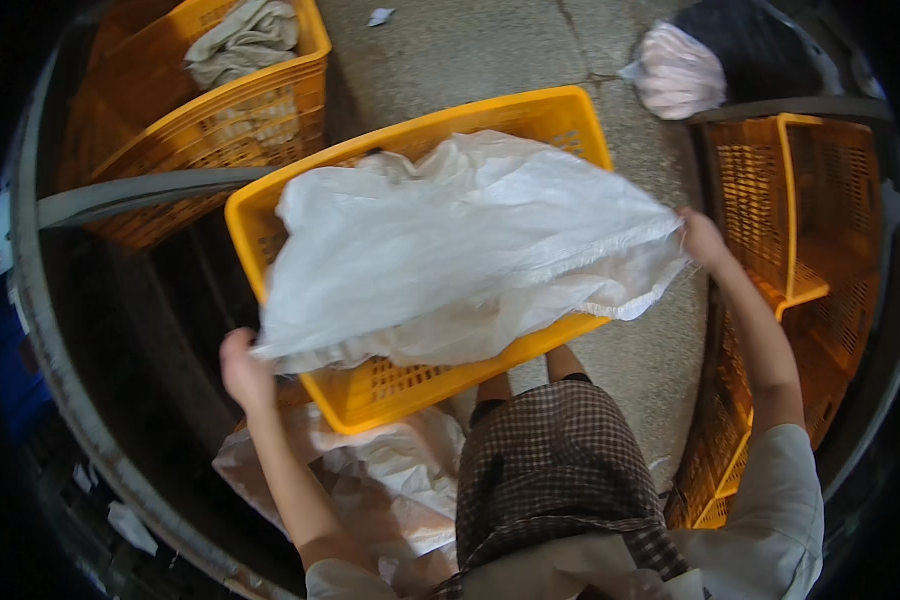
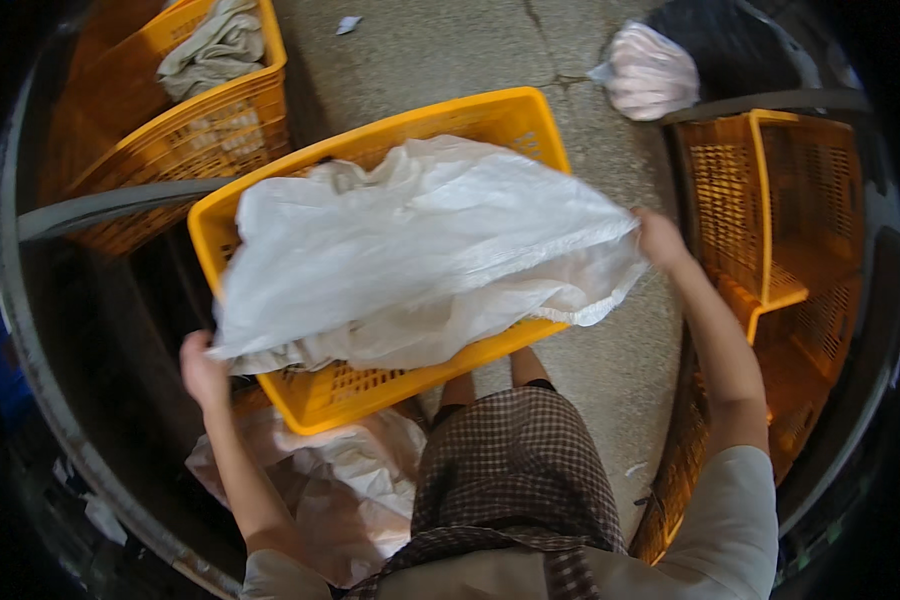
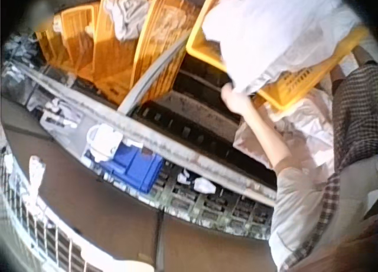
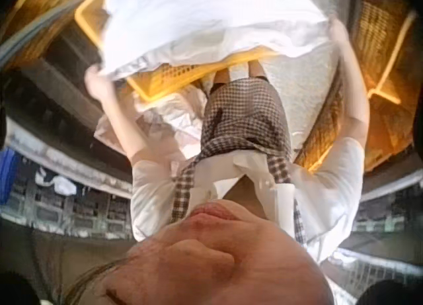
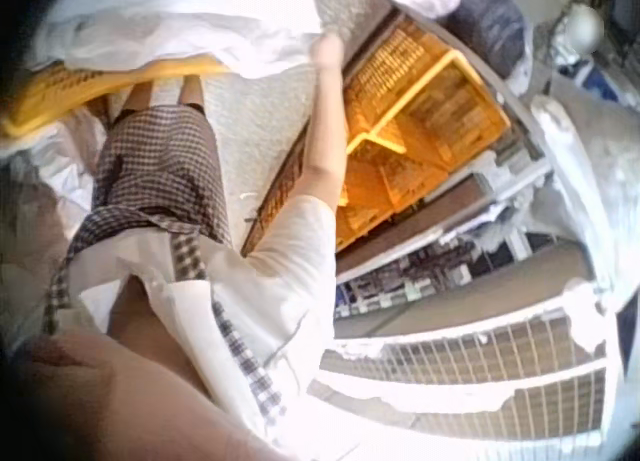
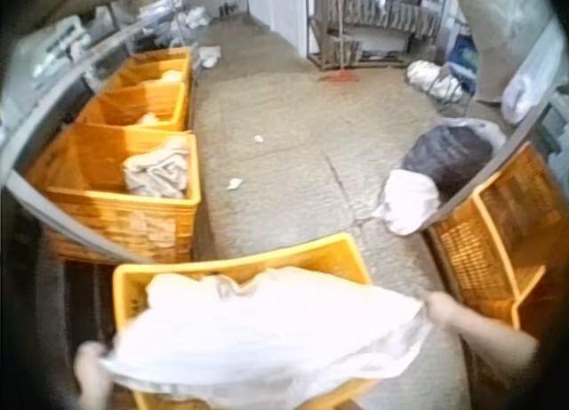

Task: The person repeatedly picks up white fabric pieces from yellow plastic baskets, unfolds them, and folds them by hand. The folded items are placed back into the baskets or onto a nearby table. The person also walks through the room and briefly operates a machine control lever.

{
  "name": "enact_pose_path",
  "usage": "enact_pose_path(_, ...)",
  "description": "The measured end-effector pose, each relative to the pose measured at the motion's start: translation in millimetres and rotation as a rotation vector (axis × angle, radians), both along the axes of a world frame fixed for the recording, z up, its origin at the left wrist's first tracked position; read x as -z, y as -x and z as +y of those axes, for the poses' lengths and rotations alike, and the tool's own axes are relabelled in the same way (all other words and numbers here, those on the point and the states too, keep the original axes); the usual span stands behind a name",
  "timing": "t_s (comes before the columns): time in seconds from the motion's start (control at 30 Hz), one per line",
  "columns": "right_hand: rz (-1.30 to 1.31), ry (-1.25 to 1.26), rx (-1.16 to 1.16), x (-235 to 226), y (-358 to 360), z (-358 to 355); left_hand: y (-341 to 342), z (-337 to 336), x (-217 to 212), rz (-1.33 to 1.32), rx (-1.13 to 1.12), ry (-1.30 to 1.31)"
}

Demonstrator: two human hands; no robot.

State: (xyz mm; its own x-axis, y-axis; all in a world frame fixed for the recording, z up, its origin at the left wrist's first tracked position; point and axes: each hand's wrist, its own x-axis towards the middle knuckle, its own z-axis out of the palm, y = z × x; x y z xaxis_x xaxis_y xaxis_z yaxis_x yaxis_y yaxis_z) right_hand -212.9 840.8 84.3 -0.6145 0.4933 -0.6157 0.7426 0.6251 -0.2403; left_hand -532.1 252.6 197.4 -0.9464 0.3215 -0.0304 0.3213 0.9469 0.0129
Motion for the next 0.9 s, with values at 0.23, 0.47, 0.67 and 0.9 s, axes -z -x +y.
enact_pose_path(0.23, -0.28, -0.358, -0.204, 20.7, 86.0, 61.1, 30.3, -14.6, -9.2, -0.105, -0.119, 0.091)
enact_pose_path(0.47, 0.637, 0.674, 0.949, 74.9, 176.6, 78.2, 120.7, 41.2, 27.6, -0.448, -0.679, -1.629)
enact_pose_path(0.67, 0.643, 0.442, 0.591, 143.9, 227.8, 80.3, 160.4, 90.5, 79.5, -0.415, -0.389, -0.88)
enact_pose_path(0.9, 0.234, 1.02, 0.826, 193.8, 218.5, 70.3, 164.4, 57.2, 94.9, -0.649, -0.675, -0.828)
